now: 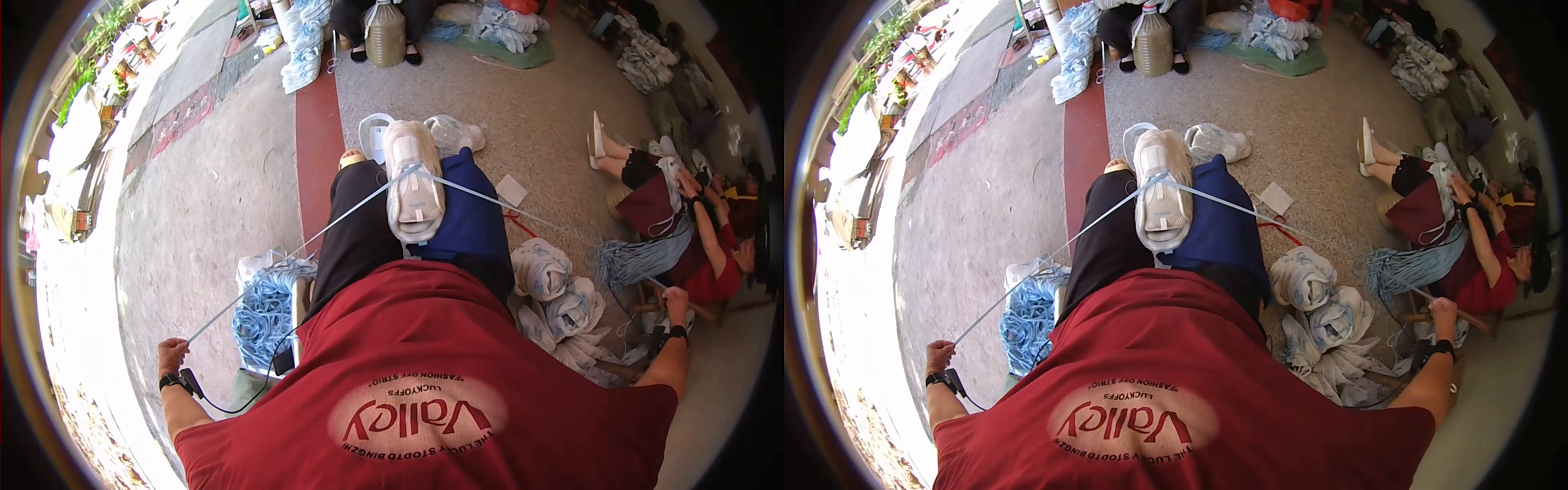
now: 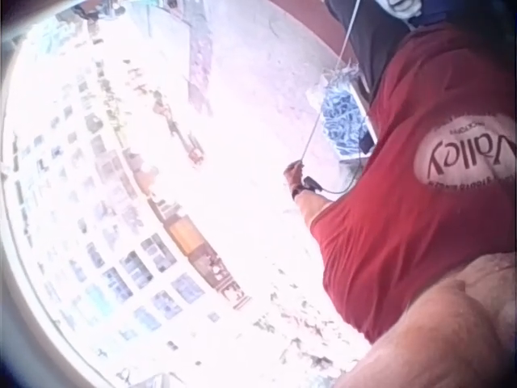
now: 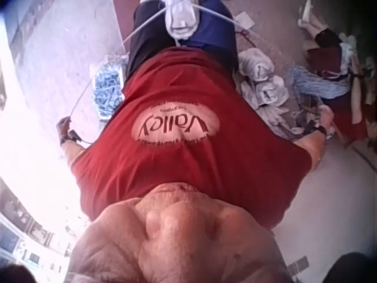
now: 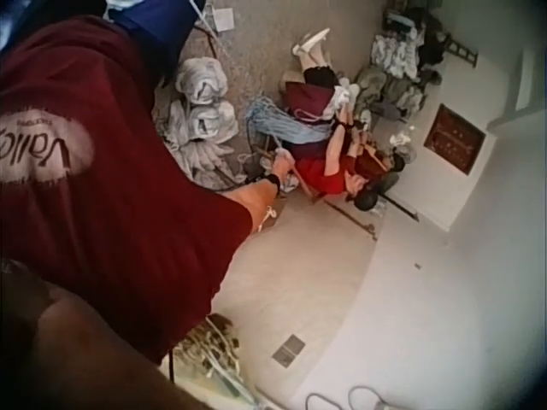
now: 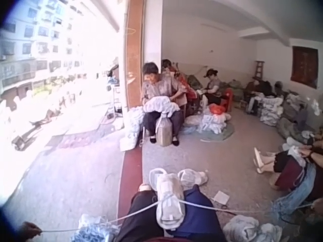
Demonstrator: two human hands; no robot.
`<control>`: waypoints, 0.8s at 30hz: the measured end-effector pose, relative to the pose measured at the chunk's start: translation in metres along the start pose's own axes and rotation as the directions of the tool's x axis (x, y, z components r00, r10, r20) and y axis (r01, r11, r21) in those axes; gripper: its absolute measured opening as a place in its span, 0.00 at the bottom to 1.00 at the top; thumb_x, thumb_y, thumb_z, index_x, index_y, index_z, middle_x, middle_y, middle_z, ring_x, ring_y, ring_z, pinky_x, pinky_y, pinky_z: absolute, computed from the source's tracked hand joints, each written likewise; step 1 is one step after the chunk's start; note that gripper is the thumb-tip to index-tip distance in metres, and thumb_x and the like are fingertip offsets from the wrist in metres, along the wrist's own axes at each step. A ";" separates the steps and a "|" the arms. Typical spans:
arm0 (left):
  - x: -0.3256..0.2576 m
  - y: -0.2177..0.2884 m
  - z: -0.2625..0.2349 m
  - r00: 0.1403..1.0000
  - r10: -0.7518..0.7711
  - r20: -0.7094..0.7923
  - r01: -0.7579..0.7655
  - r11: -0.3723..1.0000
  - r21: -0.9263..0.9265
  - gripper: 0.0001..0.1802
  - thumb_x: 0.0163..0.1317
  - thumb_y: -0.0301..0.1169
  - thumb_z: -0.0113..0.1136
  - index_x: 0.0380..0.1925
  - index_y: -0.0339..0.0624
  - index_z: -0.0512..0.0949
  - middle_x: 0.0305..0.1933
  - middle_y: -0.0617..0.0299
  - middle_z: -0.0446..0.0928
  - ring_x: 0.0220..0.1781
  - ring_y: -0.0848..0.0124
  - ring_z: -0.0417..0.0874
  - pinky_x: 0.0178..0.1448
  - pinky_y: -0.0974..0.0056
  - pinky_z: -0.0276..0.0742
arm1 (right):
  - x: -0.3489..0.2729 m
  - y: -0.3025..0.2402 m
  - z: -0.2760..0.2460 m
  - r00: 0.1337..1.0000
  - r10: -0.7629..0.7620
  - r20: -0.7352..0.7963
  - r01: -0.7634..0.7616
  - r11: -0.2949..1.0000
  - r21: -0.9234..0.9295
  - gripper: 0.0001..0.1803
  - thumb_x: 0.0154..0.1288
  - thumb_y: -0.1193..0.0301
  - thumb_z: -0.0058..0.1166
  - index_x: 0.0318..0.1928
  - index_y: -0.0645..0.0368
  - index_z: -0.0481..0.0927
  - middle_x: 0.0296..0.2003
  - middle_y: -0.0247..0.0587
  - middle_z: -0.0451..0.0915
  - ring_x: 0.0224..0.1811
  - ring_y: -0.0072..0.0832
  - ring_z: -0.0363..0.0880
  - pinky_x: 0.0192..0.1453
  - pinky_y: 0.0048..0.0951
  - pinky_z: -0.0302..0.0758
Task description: Lacing a pair of white sneakers while sitting in a workshop.
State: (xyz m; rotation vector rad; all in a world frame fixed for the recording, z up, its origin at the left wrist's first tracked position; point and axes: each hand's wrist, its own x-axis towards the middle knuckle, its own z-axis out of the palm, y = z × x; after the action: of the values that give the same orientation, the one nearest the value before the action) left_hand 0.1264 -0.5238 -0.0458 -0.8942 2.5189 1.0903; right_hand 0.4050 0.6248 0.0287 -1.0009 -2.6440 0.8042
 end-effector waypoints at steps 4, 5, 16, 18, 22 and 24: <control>-0.002 -0.036 -0.022 0.994 -0.092 -0.057 0.094 0.995 0.027 0.01 0.50 0.24 0.61 0.24 0.38 0.79 0.17 0.61 0.76 0.13 0.77 0.68 0.15 0.72 0.61 | -0.027 0.027 -0.039 0.973 0.179 -0.148 -0.188 0.981 -0.046 0.09 0.55 0.73 0.47 0.20 0.62 0.74 0.15 0.29 0.66 0.17 0.18 0.62 0.21 0.23 0.59; -0.001 -0.046 -0.024 0.990 -0.108 -0.088 0.111 0.993 0.032 0.01 0.49 0.23 0.61 0.23 0.37 0.79 0.17 0.61 0.76 0.13 0.77 0.69 0.15 0.72 0.62 | -0.032 0.033 -0.046 0.945 0.294 -0.140 -0.294 0.956 0.027 0.09 0.54 0.74 0.46 0.20 0.62 0.74 0.16 0.29 0.67 0.17 0.20 0.63 0.22 0.24 0.62; 0.030 0.026 0.155 0.967 -0.212 0.143 0.245 0.928 -0.282 0.15 0.51 0.36 0.65 0.13 0.43 0.73 0.12 0.68 0.67 0.09 0.77 0.61 0.14 0.69 0.52 | 0.032 -0.074 0.141 0.942 0.294 0.160 -0.296 0.955 -0.011 0.13 0.50 0.72 0.60 0.14 0.62 0.73 0.11 0.35 0.71 0.13 0.23 0.67 0.17 0.26 0.58; 0.025 0.101 0.203 0.950 -0.088 0.299 0.201 0.907 -0.370 0.11 0.57 0.37 0.61 0.22 0.44 0.74 0.13 0.72 0.67 0.10 0.81 0.61 0.14 0.73 0.54 | 0.048 -0.165 0.199 0.866 0.089 0.492 -0.235 0.941 0.243 0.13 0.56 0.69 0.57 0.17 0.60 0.74 0.12 0.32 0.70 0.13 0.18 0.64 0.17 0.21 0.57; -0.017 0.252 0.269 0.671 0.404 0.622 0.094 0.786 -0.611 0.06 0.60 0.31 0.58 0.29 0.41 0.76 0.21 0.68 0.74 0.19 0.82 0.72 0.22 0.79 0.67 | 0.046 -0.336 0.287 0.461 -0.360 0.811 -0.265 0.817 0.513 0.09 0.59 0.71 0.50 0.24 0.62 0.74 0.18 0.35 0.74 0.18 0.20 0.71 0.22 0.19 0.66; -0.041 0.309 0.289 0.390 0.518 0.761 -0.069 0.841 -0.537 0.05 0.58 0.30 0.59 0.29 0.40 0.76 0.24 0.64 0.77 0.21 0.80 0.75 0.25 0.78 0.69 | 0.043 -0.392 0.313 0.210 -0.503 0.839 -0.077 0.847 0.527 0.09 0.58 0.72 0.50 0.24 0.63 0.75 0.18 0.35 0.75 0.21 0.20 0.74 0.25 0.20 0.68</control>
State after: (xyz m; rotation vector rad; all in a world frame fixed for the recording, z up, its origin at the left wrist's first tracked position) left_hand -0.0384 -0.1318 -0.0499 0.1959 1.5204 1.6837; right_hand 0.0422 0.2781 -0.0137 0.2803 -2.9283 2.5050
